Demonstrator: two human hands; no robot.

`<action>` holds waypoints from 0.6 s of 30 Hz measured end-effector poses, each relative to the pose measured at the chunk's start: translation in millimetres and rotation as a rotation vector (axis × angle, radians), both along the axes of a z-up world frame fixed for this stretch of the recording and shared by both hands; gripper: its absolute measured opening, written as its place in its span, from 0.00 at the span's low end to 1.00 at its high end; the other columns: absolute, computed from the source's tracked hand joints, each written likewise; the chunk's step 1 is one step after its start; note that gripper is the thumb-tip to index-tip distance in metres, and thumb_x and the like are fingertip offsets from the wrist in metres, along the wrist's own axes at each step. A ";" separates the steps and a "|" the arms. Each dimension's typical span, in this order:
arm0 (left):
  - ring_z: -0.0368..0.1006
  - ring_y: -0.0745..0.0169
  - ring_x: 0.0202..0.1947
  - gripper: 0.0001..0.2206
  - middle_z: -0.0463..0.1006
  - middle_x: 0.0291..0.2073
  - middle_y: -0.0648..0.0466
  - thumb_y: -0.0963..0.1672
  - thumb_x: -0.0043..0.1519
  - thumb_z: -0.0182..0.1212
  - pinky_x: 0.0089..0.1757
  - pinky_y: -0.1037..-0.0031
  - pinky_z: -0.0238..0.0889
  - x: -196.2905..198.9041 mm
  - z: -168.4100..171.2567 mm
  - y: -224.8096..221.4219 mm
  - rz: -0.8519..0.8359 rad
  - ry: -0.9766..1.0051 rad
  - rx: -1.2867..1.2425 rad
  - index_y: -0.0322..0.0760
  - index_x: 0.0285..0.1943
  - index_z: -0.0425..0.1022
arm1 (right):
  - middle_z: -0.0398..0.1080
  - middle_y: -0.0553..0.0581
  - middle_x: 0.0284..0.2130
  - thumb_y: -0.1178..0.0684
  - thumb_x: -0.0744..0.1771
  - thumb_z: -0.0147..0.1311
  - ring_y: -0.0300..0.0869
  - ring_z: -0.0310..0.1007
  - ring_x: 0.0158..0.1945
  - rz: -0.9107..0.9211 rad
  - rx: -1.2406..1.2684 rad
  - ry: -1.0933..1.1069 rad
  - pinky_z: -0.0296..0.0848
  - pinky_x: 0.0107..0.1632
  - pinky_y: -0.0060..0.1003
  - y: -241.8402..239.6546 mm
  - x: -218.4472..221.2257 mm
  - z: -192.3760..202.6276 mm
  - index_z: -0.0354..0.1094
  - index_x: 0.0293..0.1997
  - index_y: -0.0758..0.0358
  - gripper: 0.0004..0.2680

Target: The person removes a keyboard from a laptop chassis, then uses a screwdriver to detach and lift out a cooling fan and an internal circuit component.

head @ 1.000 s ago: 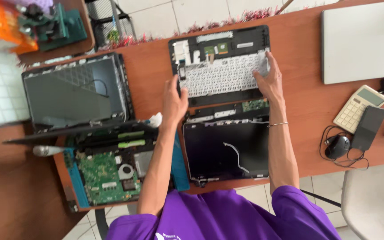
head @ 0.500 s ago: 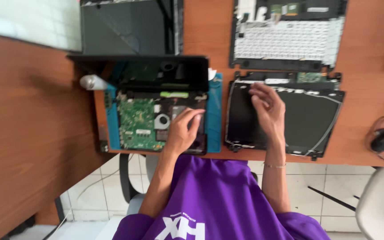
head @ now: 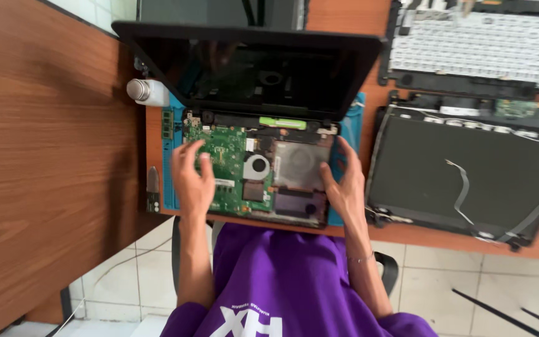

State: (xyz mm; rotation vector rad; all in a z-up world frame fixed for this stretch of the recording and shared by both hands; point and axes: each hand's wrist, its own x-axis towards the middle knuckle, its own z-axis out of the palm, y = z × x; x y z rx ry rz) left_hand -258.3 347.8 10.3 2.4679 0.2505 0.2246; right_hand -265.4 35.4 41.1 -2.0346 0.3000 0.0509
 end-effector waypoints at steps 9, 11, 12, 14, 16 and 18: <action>0.74 0.43 0.53 0.14 0.77 0.51 0.43 0.41 0.68 0.58 0.52 0.58 0.66 -6.2 -0.9 34.5 0.089 -0.044 -0.055 0.33 0.62 0.73 | 0.66 0.66 0.66 0.60 0.68 0.56 0.52 0.66 0.71 -0.070 -0.036 -0.193 0.66 0.69 0.45 12.8 -17.7 -33.9 0.56 0.72 0.67 0.22; 0.75 0.46 0.55 0.15 0.78 0.53 0.43 0.41 0.68 0.57 0.54 0.60 0.67 -15.4 -6.6 39.5 0.077 -0.038 -0.128 0.33 0.63 0.73 | 0.65 0.66 0.68 0.61 0.68 0.55 0.52 0.63 0.73 -0.060 -0.008 -0.202 0.64 0.72 0.45 14.1 -27.7 -36.6 0.56 0.73 0.67 0.22; 0.75 0.47 0.56 0.15 0.78 0.55 0.44 0.41 0.69 0.57 0.55 0.61 0.67 -17.9 -9.7 41.7 0.073 -0.046 -0.196 0.32 0.64 0.72 | 0.64 0.67 0.69 0.62 0.69 0.54 0.52 0.62 0.74 -0.055 0.002 -0.215 0.62 0.73 0.45 14.1 -29.2 -38.1 0.56 0.73 0.67 0.22; 0.74 0.50 0.59 0.16 0.78 0.59 0.44 0.41 0.69 0.56 0.58 0.64 0.67 -24.6 -14.7 46.2 0.070 -0.040 -0.305 0.31 0.65 0.71 | 0.63 0.66 0.69 0.63 0.69 0.54 0.52 0.60 0.75 -0.073 0.074 -0.227 0.60 0.74 0.45 14.8 -32.1 -41.0 0.54 0.73 0.68 0.22; 0.74 0.53 0.63 0.16 0.77 0.61 0.44 0.41 0.69 0.54 0.61 0.67 0.66 -30.0 -20.1 48.7 0.074 -0.021 -0.386 0.31 0.66 0.71 | 0.61 0.66 0.70 0.64 0.68 0.54 0.51 0.58 0.76 -0.082 0.148 -0.250 0.57 0.76 0.45 15.4 -36.6 -43.1 0.53 0.73 0.68 0.23; 0.71 0.51 0.66 0.16 0.75 0.63 0.42 0.40 0.70 0.54 0.63 0.66 0.63 -32.4 -29.4 47.1 0.046 -0.102 -0.557 0.29 0.67 0.69 | 0.59 0.67 0.71 0.66 0.68 0.53 0.52 0.55 0.78 -0.084 0.216 -0.276 0.54 0.78 0.46 17.6 -42.0 -46.8 0.54 0.73 0.69 0.23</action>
